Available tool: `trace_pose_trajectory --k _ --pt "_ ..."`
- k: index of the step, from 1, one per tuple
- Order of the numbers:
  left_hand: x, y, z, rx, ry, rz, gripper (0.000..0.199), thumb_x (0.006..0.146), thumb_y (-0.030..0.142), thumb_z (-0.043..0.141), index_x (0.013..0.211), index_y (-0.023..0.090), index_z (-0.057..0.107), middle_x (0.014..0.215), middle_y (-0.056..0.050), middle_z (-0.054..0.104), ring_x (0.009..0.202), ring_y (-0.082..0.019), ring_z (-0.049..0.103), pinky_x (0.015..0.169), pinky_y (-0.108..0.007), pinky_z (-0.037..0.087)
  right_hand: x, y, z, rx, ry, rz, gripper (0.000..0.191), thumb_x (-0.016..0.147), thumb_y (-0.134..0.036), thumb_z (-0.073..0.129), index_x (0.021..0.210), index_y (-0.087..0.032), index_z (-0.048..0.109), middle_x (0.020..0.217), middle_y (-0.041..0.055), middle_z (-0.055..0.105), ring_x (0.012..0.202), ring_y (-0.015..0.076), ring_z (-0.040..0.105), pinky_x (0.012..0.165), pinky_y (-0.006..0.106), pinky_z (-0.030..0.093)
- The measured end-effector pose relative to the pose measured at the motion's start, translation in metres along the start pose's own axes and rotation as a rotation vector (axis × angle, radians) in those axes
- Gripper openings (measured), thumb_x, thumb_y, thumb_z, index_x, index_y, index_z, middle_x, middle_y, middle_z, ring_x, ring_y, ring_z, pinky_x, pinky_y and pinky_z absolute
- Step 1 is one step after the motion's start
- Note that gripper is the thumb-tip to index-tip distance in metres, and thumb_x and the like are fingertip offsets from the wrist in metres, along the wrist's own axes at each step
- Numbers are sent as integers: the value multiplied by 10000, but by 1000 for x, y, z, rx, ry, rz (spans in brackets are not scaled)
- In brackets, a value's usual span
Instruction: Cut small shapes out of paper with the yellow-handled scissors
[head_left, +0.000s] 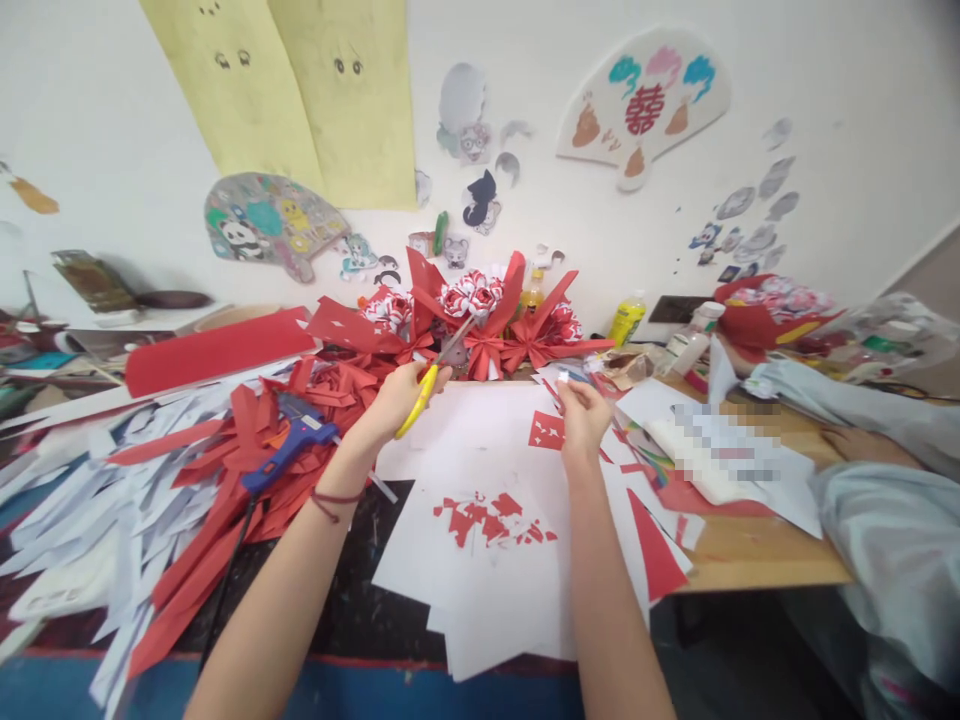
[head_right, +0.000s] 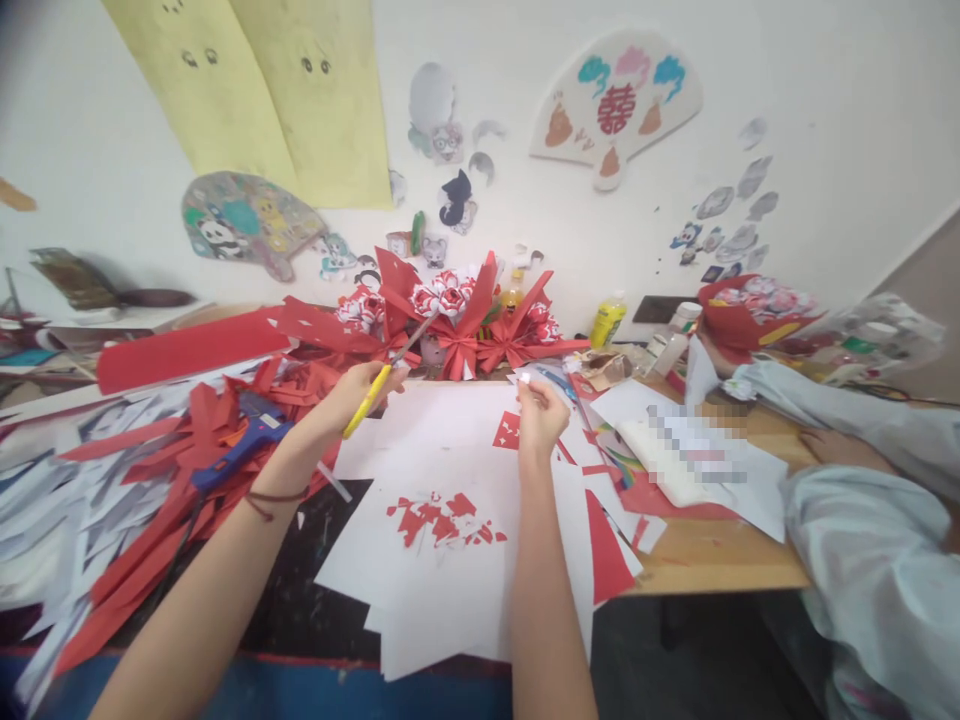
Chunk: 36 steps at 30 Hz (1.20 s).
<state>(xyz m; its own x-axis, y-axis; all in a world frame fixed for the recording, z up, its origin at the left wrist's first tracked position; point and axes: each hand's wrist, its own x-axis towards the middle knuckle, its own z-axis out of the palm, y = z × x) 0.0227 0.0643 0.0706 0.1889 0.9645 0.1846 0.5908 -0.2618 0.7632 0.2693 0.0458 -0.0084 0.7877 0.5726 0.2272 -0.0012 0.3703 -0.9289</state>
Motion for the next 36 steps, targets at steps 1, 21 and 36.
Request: trace_pose_trajectory --k 1,21,36 --pt "-5 -4 -6 -52 -19 -7 421 775 564 510 741 151 587 556 7 531 499 -130 500 501 -234 359 -3 0 3 -10 -60 2 275 558 -336 735 719 -123 670 574 1 613 515 132 550 507 266 426" --pt "-17 -52 13 -299 153 211 255 728 382 613 861 164 607 799 -15 669 741 -158 609 689 -244 452 -55 -72 -60 -1157 -1109 -106 304 823 -332 520 622 -177 687 606 40 678 580 164 609 538 252 397" --pt "-20 -56 10 -272 179 176 195 698 217 616 891 198 599 856 -7 688 783 -165 655 723 -261 476 -8 -23 -44 -1612 -937 -826 225 909 -186 446 905 -213 669 898 46 693 889 207 599 694 291 359"
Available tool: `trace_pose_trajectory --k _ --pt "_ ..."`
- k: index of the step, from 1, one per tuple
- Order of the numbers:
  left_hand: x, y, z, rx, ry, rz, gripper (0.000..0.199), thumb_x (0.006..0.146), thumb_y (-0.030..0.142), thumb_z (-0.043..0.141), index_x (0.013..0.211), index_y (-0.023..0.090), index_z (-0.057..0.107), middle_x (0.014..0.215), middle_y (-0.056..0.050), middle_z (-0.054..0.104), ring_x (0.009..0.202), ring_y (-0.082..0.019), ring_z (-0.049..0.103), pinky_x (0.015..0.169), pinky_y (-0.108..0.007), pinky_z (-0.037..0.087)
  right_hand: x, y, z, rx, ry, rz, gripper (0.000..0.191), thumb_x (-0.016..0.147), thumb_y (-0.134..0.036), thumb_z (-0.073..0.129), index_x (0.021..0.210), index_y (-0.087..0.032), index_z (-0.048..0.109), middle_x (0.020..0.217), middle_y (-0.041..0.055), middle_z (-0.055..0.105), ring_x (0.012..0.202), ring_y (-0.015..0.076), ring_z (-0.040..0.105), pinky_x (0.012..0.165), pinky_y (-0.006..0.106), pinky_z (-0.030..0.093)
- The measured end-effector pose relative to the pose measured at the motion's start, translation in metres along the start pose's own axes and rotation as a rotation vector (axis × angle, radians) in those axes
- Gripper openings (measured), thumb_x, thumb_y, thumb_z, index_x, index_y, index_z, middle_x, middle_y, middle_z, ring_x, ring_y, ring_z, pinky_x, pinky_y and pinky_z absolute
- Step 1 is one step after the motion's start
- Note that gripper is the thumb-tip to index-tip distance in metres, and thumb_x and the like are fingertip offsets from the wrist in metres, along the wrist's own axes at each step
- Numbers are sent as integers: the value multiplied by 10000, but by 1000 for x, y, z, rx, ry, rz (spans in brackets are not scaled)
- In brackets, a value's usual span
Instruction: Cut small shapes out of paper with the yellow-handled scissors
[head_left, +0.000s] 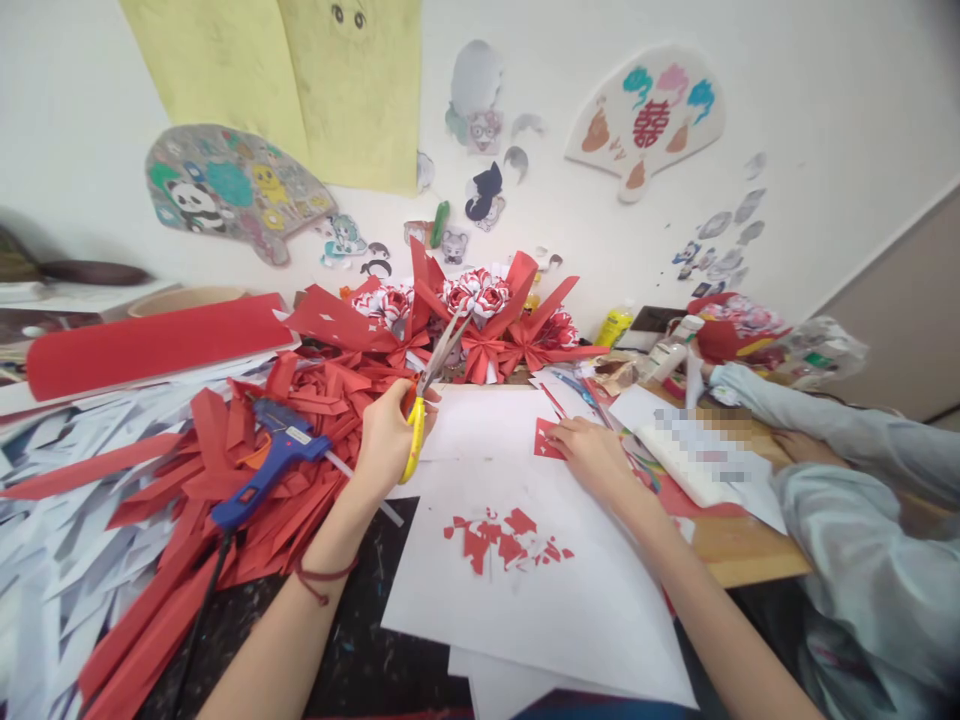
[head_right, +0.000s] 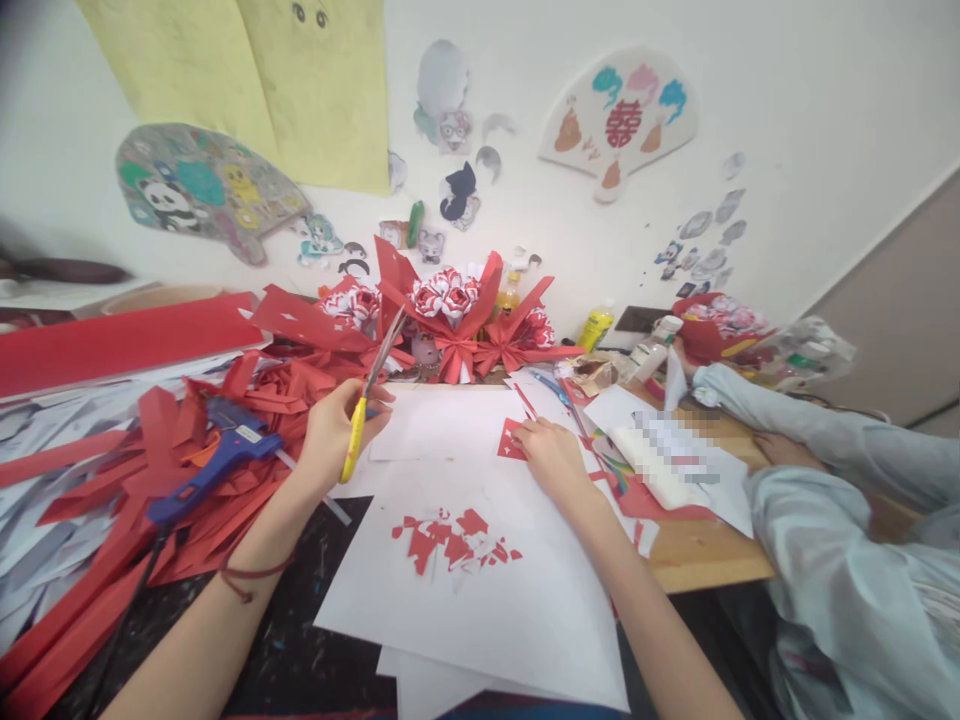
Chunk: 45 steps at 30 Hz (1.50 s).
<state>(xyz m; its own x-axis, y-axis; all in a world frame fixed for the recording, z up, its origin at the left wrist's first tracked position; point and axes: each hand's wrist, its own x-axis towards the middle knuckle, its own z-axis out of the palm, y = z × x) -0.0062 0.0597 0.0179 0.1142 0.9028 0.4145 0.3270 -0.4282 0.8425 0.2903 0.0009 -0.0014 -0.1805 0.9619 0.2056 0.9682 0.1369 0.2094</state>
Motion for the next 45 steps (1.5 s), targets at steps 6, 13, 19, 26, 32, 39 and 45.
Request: trace_pose_trajectory --k 6,13,19,26,32,39,45 --pt "-1 -1 0 45 -9 -14 179 707 240 614 882 200 606 808 3 679 771 -165 652 713 -258 473 2 -1 6 -122 17 -108 155 886 -157 493 863 -179 645 883 77 683 884 221 581 705 306 338" --pt "-1 -1 -1 56 -14 -13 179 708 239 607 883 204 612 784 10 672 753 -159 646 702 -253 466 3 -1 7 -159 53 -119 183 899 -173 479 815 -162 641 843 90 683 851 213 592 695 308 342" --pt "0 0 -1 34 -26 -41 176 697 243 603 867 197 608 787 1 683 760 -169 652 687 -253 467 -4 9 -2 35 86 -15 259 932 -261 428 939 -214 683 897 54 699 873 173 613 702 272 374" --pt "0 -2 -1 41 -35 -41 186 703 270 606 872 192 601 802 -14 690 750 -176 651 695 -266 472 -7 10 -5 262 81 70 273 917 -285 433 934 -242 703 970 32 712 896 183 635 726 278 412" --pt "0 -2 -1 49 -38 -40 188 702 277 605 869 190 606 843 -23 695 762 -176 647 697 -264 471 -8 11 -6 582 83 139 223 848 -347 531 869 -231 720 921 24 732 776 177 642 733 294 450" --pt "-1 -4 3 49 -77 -34 195 702 277 599 875 187 615 832 -21 692 735 -164 635 681 -256 468 -8 12 -5 903 90 245 326 790 -464 577 854 -179 723 884 59 742 791 207 658 726 307 475" --pt "-2 -2 4 99 -107 -18 201 692 272 596 870 183 627 782 -15 679 677 -155 615 646 -247 454 -5 15 1 874 143 311 337 797 -458 555 820 -152 695 806 60 724 728 196 623 676 298 454"
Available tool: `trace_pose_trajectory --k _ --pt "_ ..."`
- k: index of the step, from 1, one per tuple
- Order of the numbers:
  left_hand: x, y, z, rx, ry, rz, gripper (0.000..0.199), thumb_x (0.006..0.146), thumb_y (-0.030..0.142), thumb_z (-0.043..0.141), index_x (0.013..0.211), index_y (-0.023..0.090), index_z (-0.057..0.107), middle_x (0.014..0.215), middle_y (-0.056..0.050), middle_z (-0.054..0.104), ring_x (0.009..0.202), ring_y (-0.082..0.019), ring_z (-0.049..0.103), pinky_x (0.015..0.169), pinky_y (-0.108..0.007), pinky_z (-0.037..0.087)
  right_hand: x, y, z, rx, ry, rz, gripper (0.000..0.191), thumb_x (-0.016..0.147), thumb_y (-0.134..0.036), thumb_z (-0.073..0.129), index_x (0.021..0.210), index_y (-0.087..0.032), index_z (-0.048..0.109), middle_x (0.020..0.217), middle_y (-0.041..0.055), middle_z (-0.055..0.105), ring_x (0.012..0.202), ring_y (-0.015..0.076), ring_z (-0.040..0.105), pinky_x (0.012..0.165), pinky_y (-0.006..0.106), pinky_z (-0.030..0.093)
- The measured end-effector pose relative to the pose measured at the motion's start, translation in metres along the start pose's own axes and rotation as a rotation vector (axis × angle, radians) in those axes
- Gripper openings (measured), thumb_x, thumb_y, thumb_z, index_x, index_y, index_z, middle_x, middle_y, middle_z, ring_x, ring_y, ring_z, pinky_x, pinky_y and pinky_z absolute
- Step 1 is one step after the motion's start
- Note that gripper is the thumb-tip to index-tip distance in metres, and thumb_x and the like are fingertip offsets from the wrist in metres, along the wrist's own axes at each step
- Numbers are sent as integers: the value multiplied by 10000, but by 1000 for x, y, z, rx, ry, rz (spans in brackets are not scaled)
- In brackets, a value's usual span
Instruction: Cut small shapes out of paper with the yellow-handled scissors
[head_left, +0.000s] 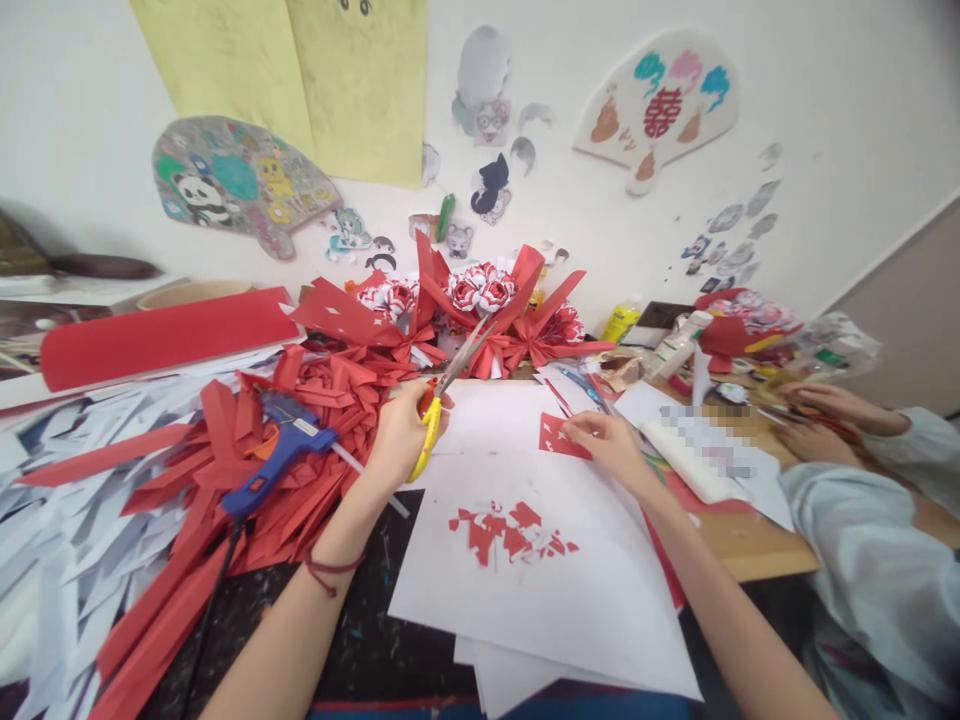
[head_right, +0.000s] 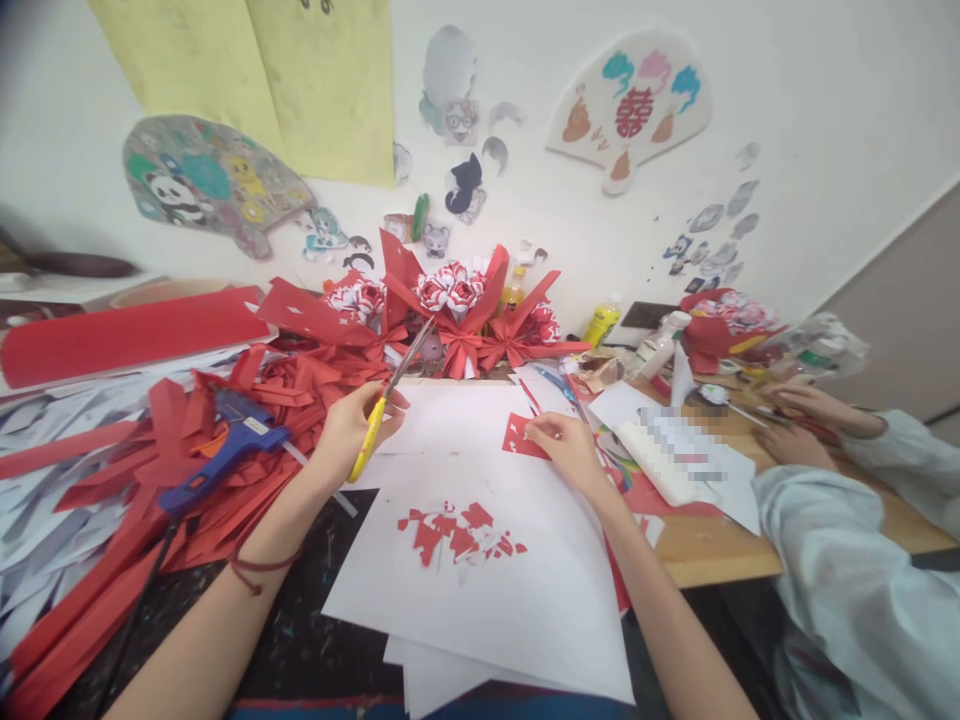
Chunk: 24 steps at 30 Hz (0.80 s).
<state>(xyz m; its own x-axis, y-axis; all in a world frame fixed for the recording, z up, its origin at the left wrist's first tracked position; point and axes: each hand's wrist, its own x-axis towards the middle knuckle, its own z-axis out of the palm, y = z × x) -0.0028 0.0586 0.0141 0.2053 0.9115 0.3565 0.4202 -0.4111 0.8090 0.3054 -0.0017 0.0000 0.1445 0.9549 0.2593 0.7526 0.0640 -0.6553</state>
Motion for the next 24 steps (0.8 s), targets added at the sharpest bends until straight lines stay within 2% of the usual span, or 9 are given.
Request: trace_pose_trajectory --k 3,7,12,16,21,24 --pt "0 0 -1 -8 5 -16 194 692 271 594 865 187 622 813 -17 686 692 -159 622 650 -248 456 -3 0 -1 -23 -56 -28 316 818 -434 521 816 -161 680 796 50 719 702 183 614 657 289 449" --pt "0 0 -2 -7 4 -24 193 684 269 597 856 185 623 801 -16 685 682 -159 618 642 -249 454 -20 -13 -5 -134 -178 -84 247 831 -369 519 799 -196 693 839 31 729 665 167 605 638 285 437" --pt "-1 2 -2 -8 0 -22 196 668 248 599 850 182 631 792 -20 683 697 -166 621 660 -258 463 -47 -36 -5 -285 -165 -140 196 849 -291 500 822 -227 683 888 25 720 737 183 623 673 297 443" --pt "-1 1 -2 11 -7 -24 191 665 244 599 844 185 633 814 -24 685 755 -180 631 685 -266 470 -61 -43 1 -314 -240 -175 213 864 -218 460 857 -237 673 932 24 713 841 193 642 755 305 466" --pt "0 3 -2 23 -8 -17 196 663 242 592 846 186 633 822 -22 689 764 -179 633 690 -263 470 -68 -46 6 -409 -275 -224 292 876 -171 413 963 -237 683 995 43 707 938 211 646 805 327 481" --pt "-1 4 -3 21 -8 -25 198 646 236 598 833 179 631 831 -28 695 772 -185 638 704 -272 477 -68 -51 5 -414 -277 -209 281 887 -194 409 952 -242 677 992 35 705 917 202 652 791 318 485"
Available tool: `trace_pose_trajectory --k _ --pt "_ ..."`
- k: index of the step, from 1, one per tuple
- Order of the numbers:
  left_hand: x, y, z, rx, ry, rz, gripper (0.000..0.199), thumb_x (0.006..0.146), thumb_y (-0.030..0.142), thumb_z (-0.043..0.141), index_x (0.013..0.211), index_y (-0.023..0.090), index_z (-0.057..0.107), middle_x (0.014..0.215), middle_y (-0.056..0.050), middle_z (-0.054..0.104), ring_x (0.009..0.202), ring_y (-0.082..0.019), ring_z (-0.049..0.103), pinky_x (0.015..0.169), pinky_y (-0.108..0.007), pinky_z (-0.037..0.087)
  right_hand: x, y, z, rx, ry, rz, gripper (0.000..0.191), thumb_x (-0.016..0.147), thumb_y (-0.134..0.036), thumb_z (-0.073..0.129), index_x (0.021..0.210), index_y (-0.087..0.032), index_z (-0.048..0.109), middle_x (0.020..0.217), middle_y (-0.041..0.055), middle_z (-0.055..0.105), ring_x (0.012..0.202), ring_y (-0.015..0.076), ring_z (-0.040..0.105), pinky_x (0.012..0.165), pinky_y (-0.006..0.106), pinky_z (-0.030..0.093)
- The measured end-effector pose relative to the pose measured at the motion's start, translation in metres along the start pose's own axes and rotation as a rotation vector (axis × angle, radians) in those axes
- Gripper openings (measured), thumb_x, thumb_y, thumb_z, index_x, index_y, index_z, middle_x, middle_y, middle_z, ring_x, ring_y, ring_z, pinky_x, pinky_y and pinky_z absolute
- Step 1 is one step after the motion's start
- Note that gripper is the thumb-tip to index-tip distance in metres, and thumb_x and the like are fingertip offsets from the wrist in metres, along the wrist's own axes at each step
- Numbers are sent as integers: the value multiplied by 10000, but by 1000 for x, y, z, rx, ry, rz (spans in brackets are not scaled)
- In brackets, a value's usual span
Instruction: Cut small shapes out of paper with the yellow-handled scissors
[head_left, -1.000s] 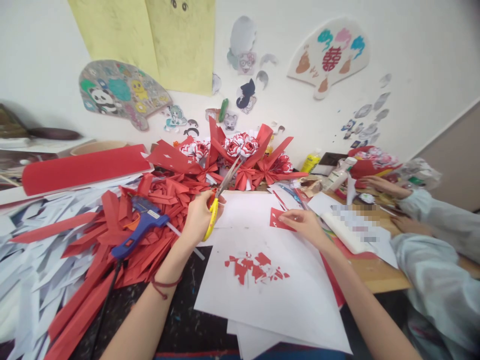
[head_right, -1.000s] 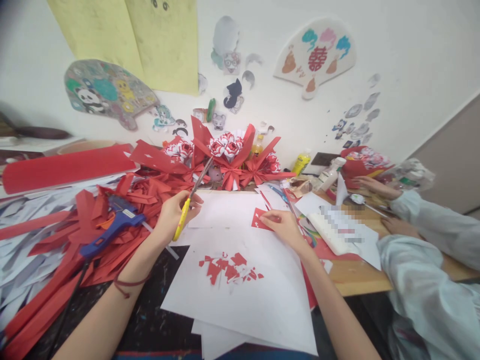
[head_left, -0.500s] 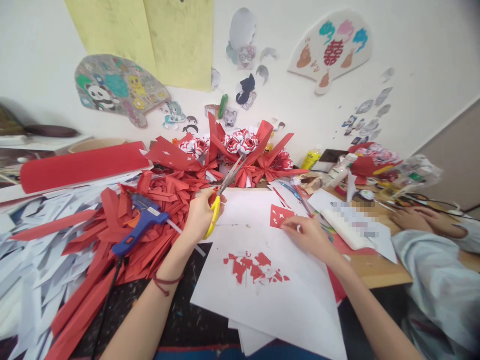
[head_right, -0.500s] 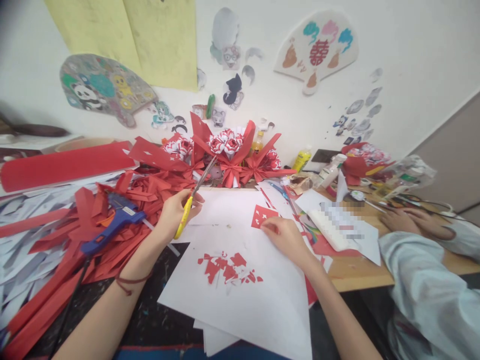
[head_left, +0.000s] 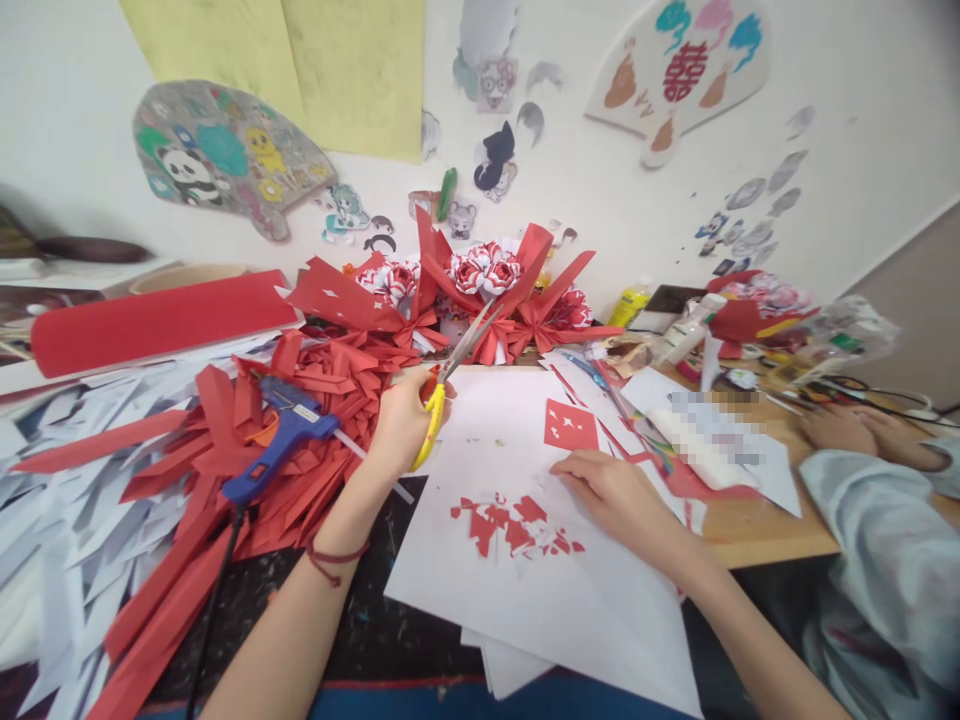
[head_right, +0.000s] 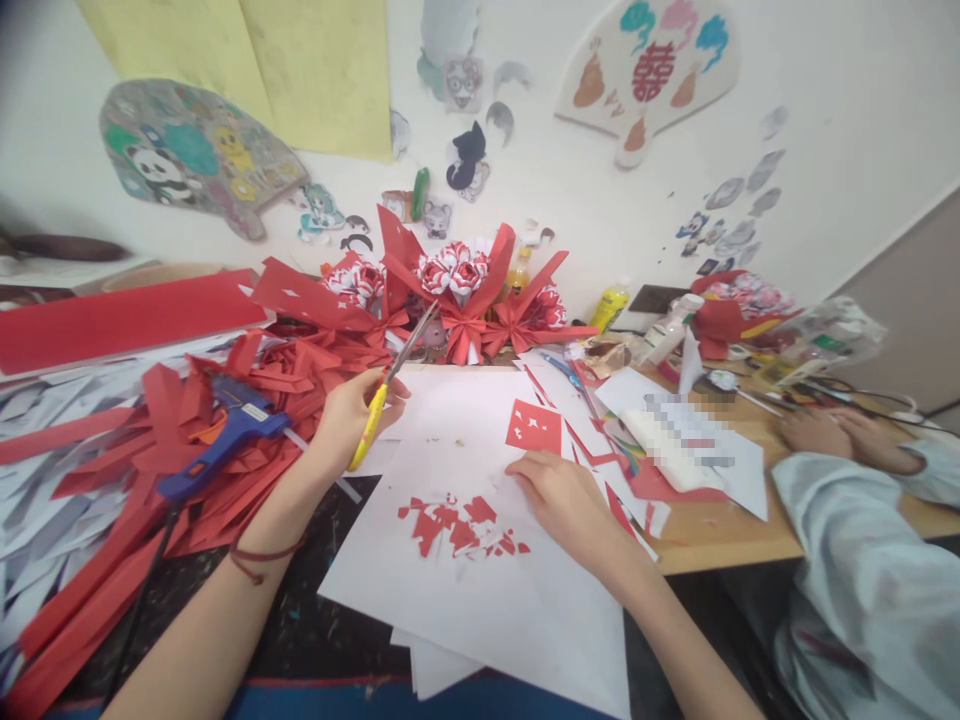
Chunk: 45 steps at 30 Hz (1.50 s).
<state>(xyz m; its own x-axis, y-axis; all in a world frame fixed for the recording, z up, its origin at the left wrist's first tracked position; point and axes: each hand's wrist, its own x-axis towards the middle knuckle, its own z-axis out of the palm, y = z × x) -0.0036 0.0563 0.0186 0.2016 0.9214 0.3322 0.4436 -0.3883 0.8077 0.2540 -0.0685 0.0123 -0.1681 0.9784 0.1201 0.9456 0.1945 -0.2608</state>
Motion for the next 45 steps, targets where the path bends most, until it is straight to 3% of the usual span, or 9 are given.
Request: trace_pose_trajectory --k 5,8,13,18,24,28,31,36,45 --pt "-1 1 0 9 -1 -1 196 639 217 592 828 180 631 853 -35 701 812 -202 648 725 -285 482 0 -2 -4 -5 1 38 239 906 -281 422 875 -244 655 902 21 696 802 188 644 712 302 477" --pt "0 2 0 13 -6 -7 199 632 200 586 824 175 631 859 -41 705 827 -210 651 740 -291 482 1 1 -4 -14 9 0 264 920 -296 413 852 -234 660 899 31 693 827 192 639 734 308 471" --pt "0 6 -2 38 -14 -20 187 630 198 585 808 169 635 839 -47 708 812 -212 652 729 -293 479 11 0 0 29 -7 -93 201 897 -280 489 1023 -257 643 1052 37 667 965 196 616 828 313 460" --pt "0 4 -3 36 -19 -25 162 650 218 590 798 166 631 831 -56 705 798 -214 654 733 -303 484 26 -1 0 41 -62 -110 78 832 -248 582 862 -224 650 943 30 661 906 192 603 792 307 455" --pt "0 1 0 -40 -40 -8 171 664 228 608 821 163 629 867 -54 699 807 -205 648 751 -306 483 40 3 -19 432 -25 8 163 779 -351 628 767 -191 660 711 11 655 647 147 597 641 281 472" --pt "-5 9 6 -268 -128 -40 233 713 336 631 849 148 612 800 -47 682 691 -162 631 636 -260 473 49 -18 -26 920 32 131 272 698 -410 711 814 -170 656 740 41 686 650 164 644 634 293 504" --pt "-9 17 7 -445 -189 -32 295 715 370 664 879 134 599 747 -34 662 650 -135 617 619 -239 469 58 -39 -24 1114 34 159 277 684 -392 736 837 -172 669 769 52 713 697 171 671 695 306 517" --pt "-11 21 5 -623 -255 -38 354 644 320 745 897 129 588 818 -29 646 624 -101 593 603 -227 462 71 -59 -15 1254 41 105 246 690 -349 746 841 -166 681 770 65 731 708 174 683 705 305 523" --pt "-10 23 0 -676 -83 -63 351 603 284 768 855 129 580 754 -4 606 585 -83 546 579 -222 445 80 -77 -3 1266 139 64 254 688 -343 752 833 -152 670 711 57 719 649 174 670 644 312 514"
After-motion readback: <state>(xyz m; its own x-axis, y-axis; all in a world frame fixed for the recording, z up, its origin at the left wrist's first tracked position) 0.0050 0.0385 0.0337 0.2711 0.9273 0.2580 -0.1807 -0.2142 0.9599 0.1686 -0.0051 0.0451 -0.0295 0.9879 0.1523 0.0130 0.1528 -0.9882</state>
